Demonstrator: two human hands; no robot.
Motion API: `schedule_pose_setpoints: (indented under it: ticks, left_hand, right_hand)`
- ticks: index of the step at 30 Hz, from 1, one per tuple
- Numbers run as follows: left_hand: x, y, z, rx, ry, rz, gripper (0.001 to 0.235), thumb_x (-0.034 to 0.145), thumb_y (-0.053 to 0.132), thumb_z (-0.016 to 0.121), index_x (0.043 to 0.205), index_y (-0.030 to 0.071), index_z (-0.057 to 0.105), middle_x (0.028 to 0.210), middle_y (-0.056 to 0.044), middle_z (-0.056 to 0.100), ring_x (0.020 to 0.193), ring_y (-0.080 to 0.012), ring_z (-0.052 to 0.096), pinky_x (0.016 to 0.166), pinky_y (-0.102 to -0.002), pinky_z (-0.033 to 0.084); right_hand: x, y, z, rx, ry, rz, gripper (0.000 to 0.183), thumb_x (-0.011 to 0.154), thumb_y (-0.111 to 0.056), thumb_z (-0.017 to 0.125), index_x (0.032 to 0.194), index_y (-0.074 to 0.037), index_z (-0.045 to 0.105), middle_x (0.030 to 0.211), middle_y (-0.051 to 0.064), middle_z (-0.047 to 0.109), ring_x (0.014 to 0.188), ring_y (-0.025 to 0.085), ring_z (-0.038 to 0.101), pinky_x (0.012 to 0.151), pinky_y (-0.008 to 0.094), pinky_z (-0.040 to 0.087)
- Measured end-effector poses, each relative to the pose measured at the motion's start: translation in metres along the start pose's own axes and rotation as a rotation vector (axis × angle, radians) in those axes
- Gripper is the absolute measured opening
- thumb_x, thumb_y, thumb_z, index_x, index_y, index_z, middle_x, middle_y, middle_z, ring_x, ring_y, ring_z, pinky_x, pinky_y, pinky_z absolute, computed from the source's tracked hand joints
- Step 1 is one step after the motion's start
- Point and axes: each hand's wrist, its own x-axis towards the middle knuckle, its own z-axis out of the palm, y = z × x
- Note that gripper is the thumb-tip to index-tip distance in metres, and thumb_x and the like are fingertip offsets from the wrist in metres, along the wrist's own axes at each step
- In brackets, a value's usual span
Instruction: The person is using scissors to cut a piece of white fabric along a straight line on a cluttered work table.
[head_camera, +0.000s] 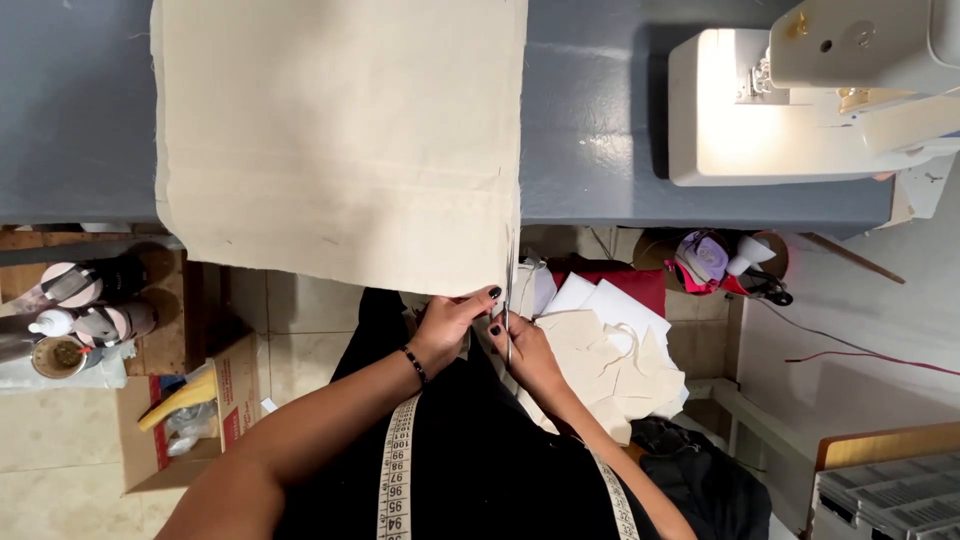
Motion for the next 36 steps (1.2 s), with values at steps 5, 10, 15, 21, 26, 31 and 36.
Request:
schedule_pose_setpoints:
  ticks: [5, 10, 15, 21, 26, 31, 36]
  left_hand:
    - [0.012, -0.028, -0.015, -0.013, 0.000, -0.030, 0.018, 0.084, 0.013, 0.088, 0.091, 0.002, 0.074, 0.074, -0.009, 0.072, 0.067, -0.0110, 0.064, 0.061, -0.021, 0.050]
    - [0.004, -0.011, -0.009, -0.035, 0.008, -0.044, 0.022, 0.083, 0.013, 0.089, 0.093, 0.001, 0.074, 0.077, -0.010, 0.073, 0.069, -0.0119, 0.064, 0.068, -0.024, 0.054]
    - [-0.003, 0.008, -0.004, -0.027, -0.030, -0.015, 0.022, 0.086, 0.012, 0.086, 0.100, 0.001, 0.074, 0.081, -0.006, 0.072, 0.072, -0.0103, 0.061, 0.067, -0.023, 0.051]
    - [-0.012, 0.008, -0.006, -0.011, -0.099, -0.020, 0.016, 0.089, 0.007, 0.082, 0.102, 0.003, 0.073, 0.084, -0.004, 0.070, 0.075, -0.0097, 0.056, 0.067, -0.024, 0.049]
    - [-0.012, 0.002, -0.010, 0.013, -0.120, -0.035, 0.020, 0.087, 0.004, 0.081, 0.105, 0.002, 0.072, 0.090, -0.005, 0.070, 0.078, -0.0117, 0.057, 0.070, -0.025, 0.052]
    - [-0.011, -0.010, -0.017, 0.023, -0.115, -0.067, 0.026, 0.087, 0.007, 0.083, 0.110, 0.001, 0.072, 0.092, -0.006, 0.073, 0.075, -0.0120, 0.058, 0.069, -0.026, 0.054]
    - [-0.018, 0.006, -0.011, -0.015, -0.084, -0.072, 0.020, 0.088, 0.004, 0.081, 0.106, 0.002, 0.074, 0.088, -0.006, 0.073, 0.074, -0.0105, 0.057, 0.066, -0.024, 0.051]
  right_hand:
    - [-0.004, 0.003, 0.005, 0.006, 0.017, 0.030, 0.047, 0.102, -0.053, 0.055, 0.089, -0.011, 0.070, 0.069, 0.015, 0.069, 0.073, 0.036, 0.067, 0.073, 0.044, 0.053]
    - [-0.007, 0.008, 0.008, 0.019, 0.039, 0.061, 0.045, 0.102, -0.052, 0.057, 0.087, -0.012, 0.071, 0.063, 0.011, 0.068, 0.066, 0.032, 0.065, 0.069, 0.041, 0.052]
    - [-0.004, 0.021, 0.013, 0.042, 0.070, 0.060, 0.040, 0.101, -0.049, 0.061, 0.085, -0.014, 0.073, 0.057, 0.007, 0.068, 0.061, 0.027, 0.065, 0.066, 0.038, 0.053]
    - [0.009, 0.014, 0.002, 0.044, 0.049, -0.032, 0.038, 0.100, -0.047, 0.061, 0.084, -0.014, 0.071, 0.060, 0.009, 0.069, 0.061, 0.028, 0.064, 0.065, 0.038, 0.053]
    - [0.016, -0.011, -0.006, 0.044, 0.069, -0.087, 0.043, 0.101, -0.046, 0.062, 0.081, -0.009, 0.068, 0.063, 0.015, 0.069, 0.064, 0.034, 0.065, 0.066, 0.042, 0.053]
    - [0.016, -0.017, -0.005, 0.020, 0.061, -0.106, 0.046, 0.103, -0.045, 0.059, 0.081, -0.006, 0.068, 0.064, 0.018, 0.068, 0.065, 0.039, 0.066, 0.067, 0.044, 0.054]
    - [0.013, -0.024, -0.004, 0.016, 0.092, -0.089, 0.043, 0.102, -0.042, 0.061, 0.078, -0.007, 0.068, 0.060, 0.013, 0.068, 0.062, 0.035, 0.067, 0.066, 0.041, 0.054]
